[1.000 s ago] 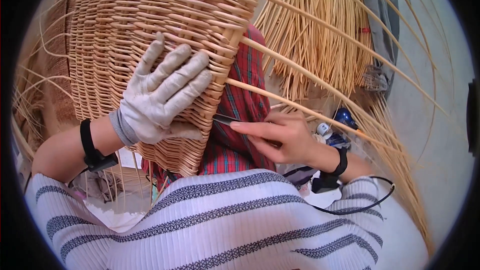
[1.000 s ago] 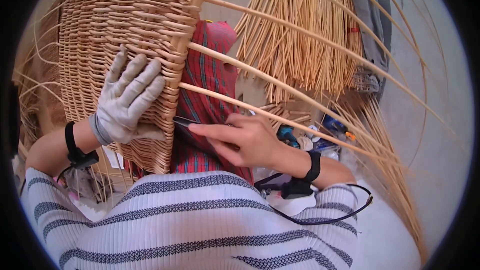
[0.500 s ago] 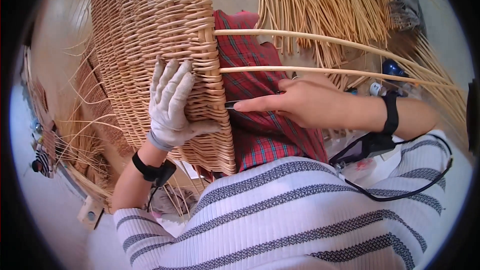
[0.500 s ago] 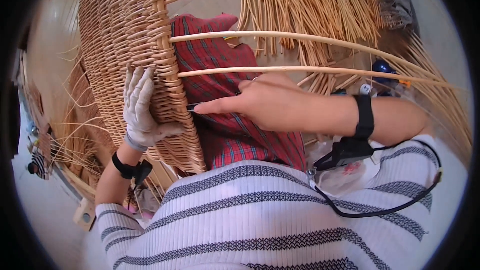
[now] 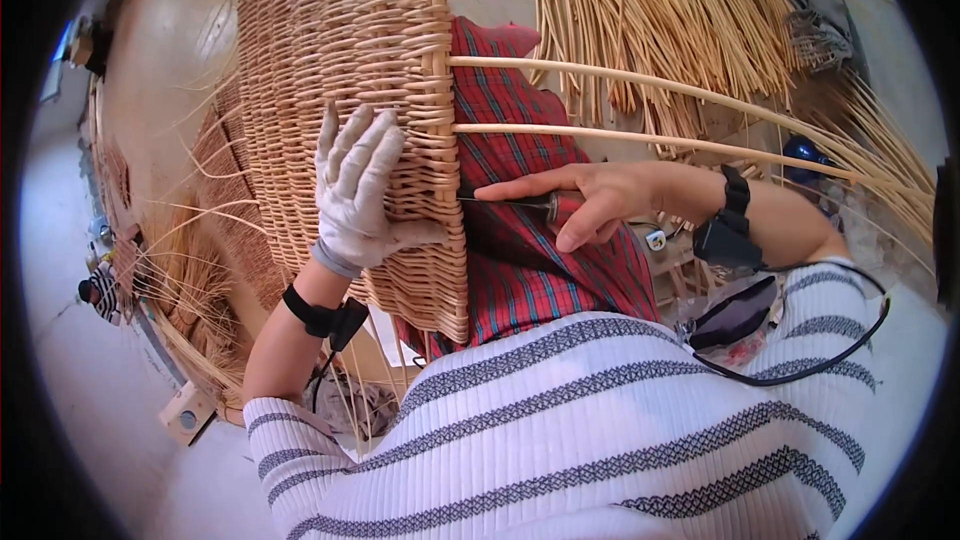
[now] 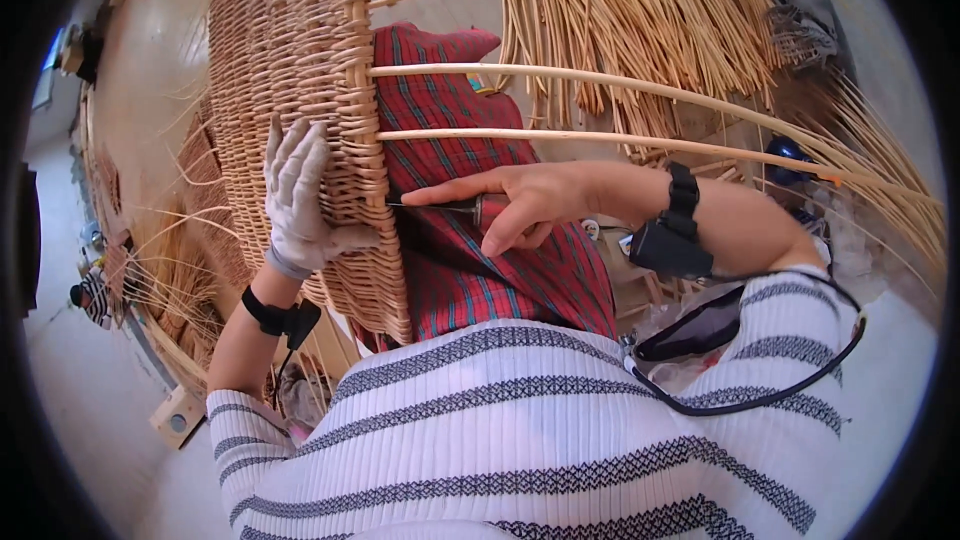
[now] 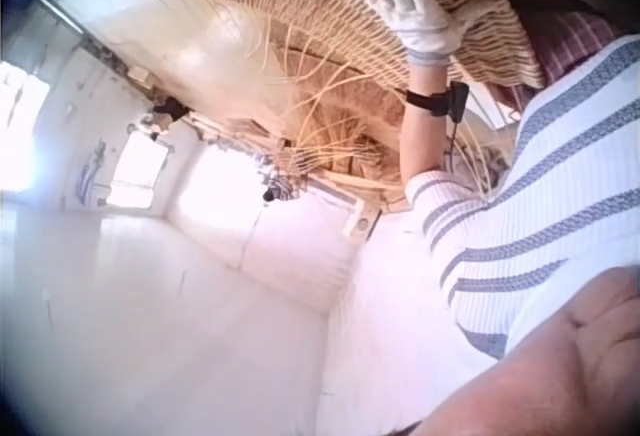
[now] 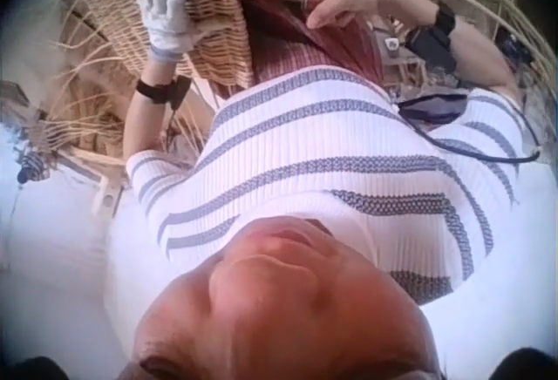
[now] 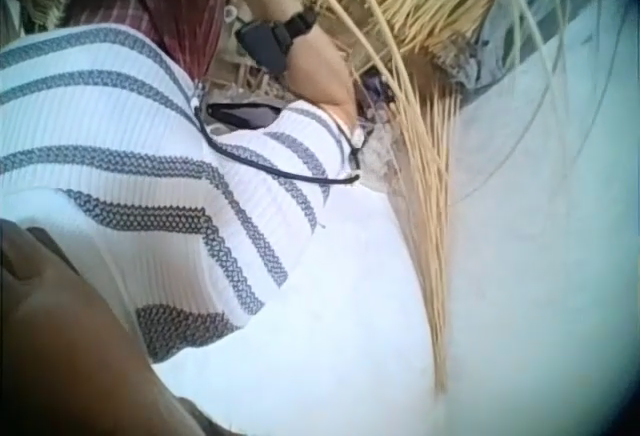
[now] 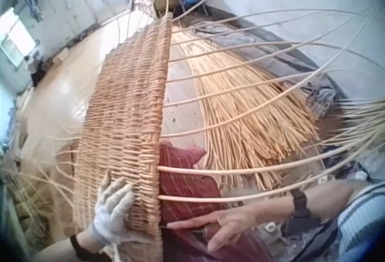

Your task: Weaving a large wicker structure or basket using long flexible wooden strips.

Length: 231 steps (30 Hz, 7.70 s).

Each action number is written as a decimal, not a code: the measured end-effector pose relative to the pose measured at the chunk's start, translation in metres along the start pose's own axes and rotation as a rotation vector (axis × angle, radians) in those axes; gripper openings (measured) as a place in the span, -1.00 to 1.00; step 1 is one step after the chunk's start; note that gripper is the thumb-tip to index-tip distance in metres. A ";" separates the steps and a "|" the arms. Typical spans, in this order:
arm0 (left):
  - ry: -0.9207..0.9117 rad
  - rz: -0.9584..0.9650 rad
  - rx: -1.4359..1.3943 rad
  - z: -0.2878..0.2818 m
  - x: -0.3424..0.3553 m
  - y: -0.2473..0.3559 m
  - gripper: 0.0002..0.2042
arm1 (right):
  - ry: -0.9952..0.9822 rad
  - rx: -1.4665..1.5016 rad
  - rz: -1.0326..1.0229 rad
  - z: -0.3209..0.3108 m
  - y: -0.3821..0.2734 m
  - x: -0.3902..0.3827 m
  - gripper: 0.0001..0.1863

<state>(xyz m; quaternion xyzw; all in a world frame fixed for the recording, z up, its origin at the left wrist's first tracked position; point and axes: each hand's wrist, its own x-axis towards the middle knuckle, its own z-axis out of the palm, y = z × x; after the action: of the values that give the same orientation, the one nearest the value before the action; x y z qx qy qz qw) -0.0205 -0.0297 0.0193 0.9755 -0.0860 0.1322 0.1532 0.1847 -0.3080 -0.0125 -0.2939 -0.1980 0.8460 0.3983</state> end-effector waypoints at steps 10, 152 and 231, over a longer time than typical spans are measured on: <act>-0.254 -0.147 -0.059 -0.021 -0.099 0.084 0.05 | -0.094 0.067 -0.365 0.027 0.005 -0.004 -0.11; -0.117 0.018 -0.142 0.035 -0.038 0.012 -0.06 | 0.406 -0.942 0.031 -0.023 -0.053 -0.012 -0.40; 0.086 -0.027 -0.451 0.042 -0.044 0.011 -0.41 | 0.391 -0.589 -0.170 -0.068 0.126 -0.002 -0.19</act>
<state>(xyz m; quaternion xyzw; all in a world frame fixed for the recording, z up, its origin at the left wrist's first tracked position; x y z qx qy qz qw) -0.0550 -0.0474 -0.0288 0.9113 -0.0935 0.1488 0.3725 0.1597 -0.3788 -0.1346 -0.5348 -0.3771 0.6442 0.3960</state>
